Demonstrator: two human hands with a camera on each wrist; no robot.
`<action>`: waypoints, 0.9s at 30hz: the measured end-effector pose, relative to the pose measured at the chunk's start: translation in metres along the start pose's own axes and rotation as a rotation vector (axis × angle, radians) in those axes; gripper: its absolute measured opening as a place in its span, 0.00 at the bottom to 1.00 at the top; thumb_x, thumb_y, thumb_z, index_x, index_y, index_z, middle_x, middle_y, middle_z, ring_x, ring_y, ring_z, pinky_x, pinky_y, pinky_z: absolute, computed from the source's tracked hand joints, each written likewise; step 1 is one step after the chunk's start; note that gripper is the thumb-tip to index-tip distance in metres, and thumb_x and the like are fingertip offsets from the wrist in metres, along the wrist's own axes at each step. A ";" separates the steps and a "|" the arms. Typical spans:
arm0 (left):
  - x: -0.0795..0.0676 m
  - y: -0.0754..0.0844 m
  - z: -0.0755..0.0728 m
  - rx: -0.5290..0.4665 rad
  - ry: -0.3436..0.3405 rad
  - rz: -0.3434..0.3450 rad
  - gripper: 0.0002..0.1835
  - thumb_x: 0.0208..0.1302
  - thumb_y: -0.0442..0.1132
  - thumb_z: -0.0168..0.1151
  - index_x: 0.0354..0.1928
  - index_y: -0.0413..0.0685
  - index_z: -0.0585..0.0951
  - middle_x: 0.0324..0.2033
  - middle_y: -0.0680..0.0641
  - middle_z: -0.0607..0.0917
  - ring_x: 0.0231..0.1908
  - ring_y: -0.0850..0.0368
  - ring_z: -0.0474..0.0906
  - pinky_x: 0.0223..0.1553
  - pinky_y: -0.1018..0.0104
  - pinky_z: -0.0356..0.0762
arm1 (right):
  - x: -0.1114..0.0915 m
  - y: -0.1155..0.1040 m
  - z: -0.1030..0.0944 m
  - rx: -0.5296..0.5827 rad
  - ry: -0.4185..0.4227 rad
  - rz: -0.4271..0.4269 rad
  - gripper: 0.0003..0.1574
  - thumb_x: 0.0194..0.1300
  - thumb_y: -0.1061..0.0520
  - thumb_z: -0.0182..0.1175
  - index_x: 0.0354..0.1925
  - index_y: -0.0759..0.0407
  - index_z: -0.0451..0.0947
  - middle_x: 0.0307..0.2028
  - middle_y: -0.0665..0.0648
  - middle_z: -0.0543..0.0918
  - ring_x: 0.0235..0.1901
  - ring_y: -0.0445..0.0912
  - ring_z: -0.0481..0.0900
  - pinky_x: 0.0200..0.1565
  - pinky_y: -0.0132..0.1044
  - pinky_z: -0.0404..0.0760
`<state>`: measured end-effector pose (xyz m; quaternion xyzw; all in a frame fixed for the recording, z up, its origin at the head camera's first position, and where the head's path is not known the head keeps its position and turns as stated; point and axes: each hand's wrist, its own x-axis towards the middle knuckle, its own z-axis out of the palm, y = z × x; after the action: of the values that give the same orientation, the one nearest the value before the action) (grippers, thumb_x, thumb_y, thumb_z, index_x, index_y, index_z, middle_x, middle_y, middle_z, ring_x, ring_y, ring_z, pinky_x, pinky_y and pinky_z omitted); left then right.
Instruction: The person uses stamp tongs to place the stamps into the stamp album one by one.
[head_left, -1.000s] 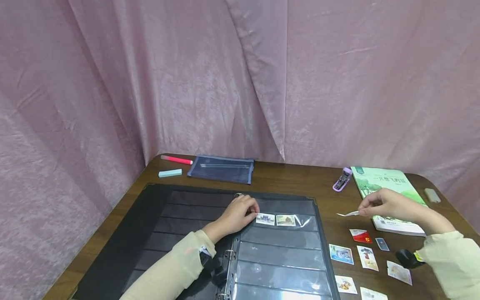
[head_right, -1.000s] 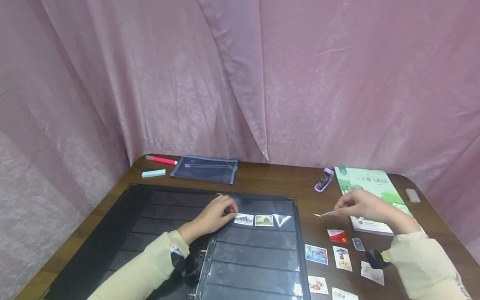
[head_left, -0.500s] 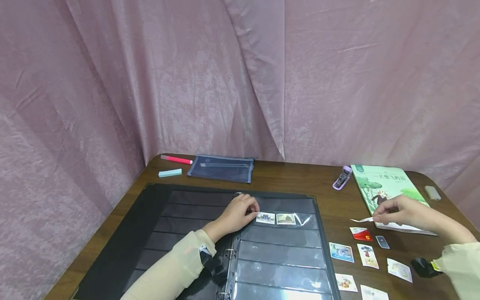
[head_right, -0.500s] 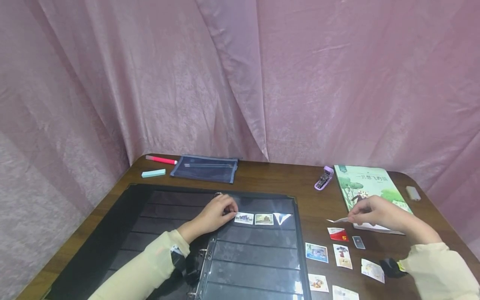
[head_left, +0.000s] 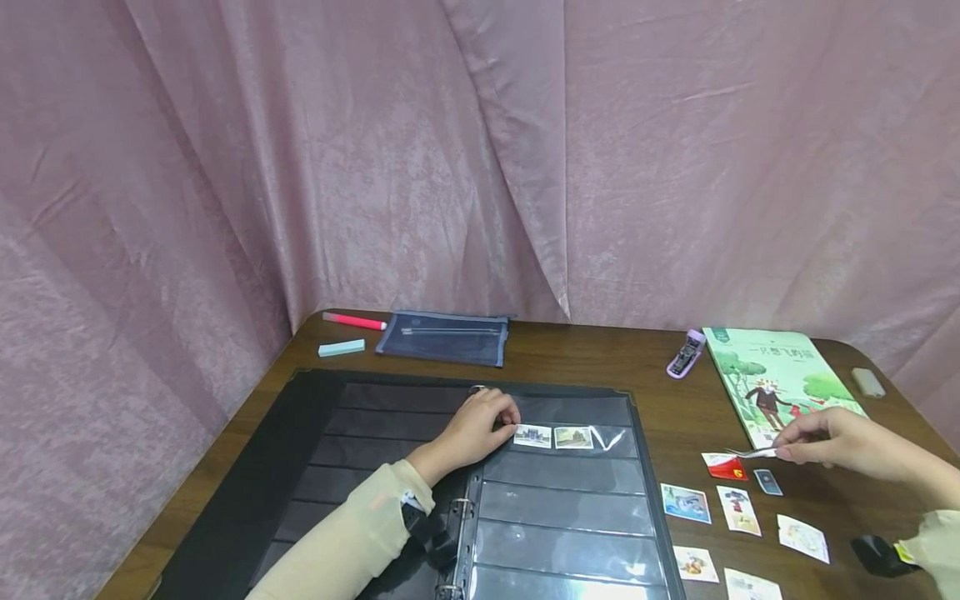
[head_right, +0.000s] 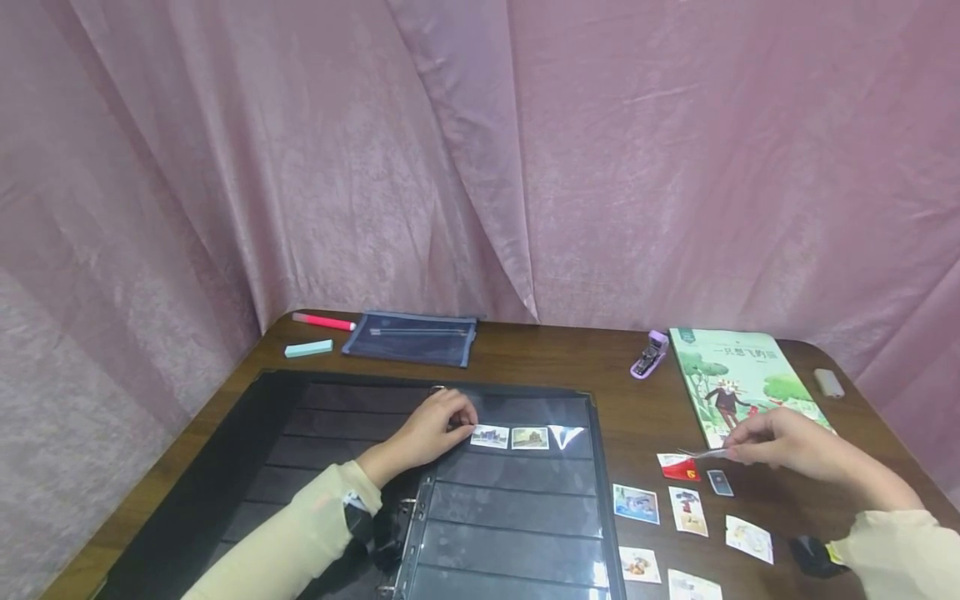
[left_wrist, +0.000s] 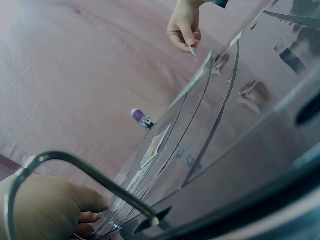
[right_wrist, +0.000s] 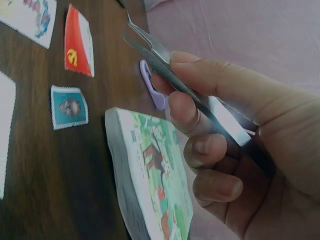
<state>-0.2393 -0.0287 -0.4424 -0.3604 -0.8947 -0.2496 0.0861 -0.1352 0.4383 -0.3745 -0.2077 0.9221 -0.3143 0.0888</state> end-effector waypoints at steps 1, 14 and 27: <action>0.000 0.000 0.000 -0.002 0.004 0.004 0.04 0.54 0.40 0.62 0.29 0.55 0.76 0.26 0.58 0.74 0.32 0.66 0.68 0.43 0.67 0.66 | -0.002 0.001 0.000 -0.001 0.004 0.003 0.07 0.60 0.63 0.54 0.34 0.56 0.78 0.26 0.37 0.76 0.22 0.29 0.66 0.20 0.30 0.66; -0.002 -0.001 0.002 -0.002 0.022 0.007 0.04 0.54 0.41 0.62 0.28 0.55 0.76 0.26 0.58 0.74 0.31 0.66 0.67 0.42 0.67 0.66 | -0.019 0.016 -0.001 -0.030 -0.003 0.073 0.07 0.61 0.62 0.53 0.33 0.59 0.79 0.25 0.34 0.72 0.24 0.27 0.64 0.21 0.29 0.66; 0.000 -0.001 0.001 0.000 0.011 0.000 0.04 0.53 0.41 0.63 0.28 0.55 0.76 0.26 0.57 0.74 0.32 0.65 0.67 0.42 0.67 0.66 | -0.039 0.037 -0.008 -0.058 -0.056 0.140 0.11 0.64 0.62 0.50 0.35 0.63 0.79 0.31 0.35 0.81 0.29 0.25 0.69 0.26 0.26 0.70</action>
<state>-0.2395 -0.0290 -0.4434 -0.3590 -0.8942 -0.2514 0.0908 -0.1149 0.4865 -0.3900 -0.1537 0.9402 -0.2748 0.1303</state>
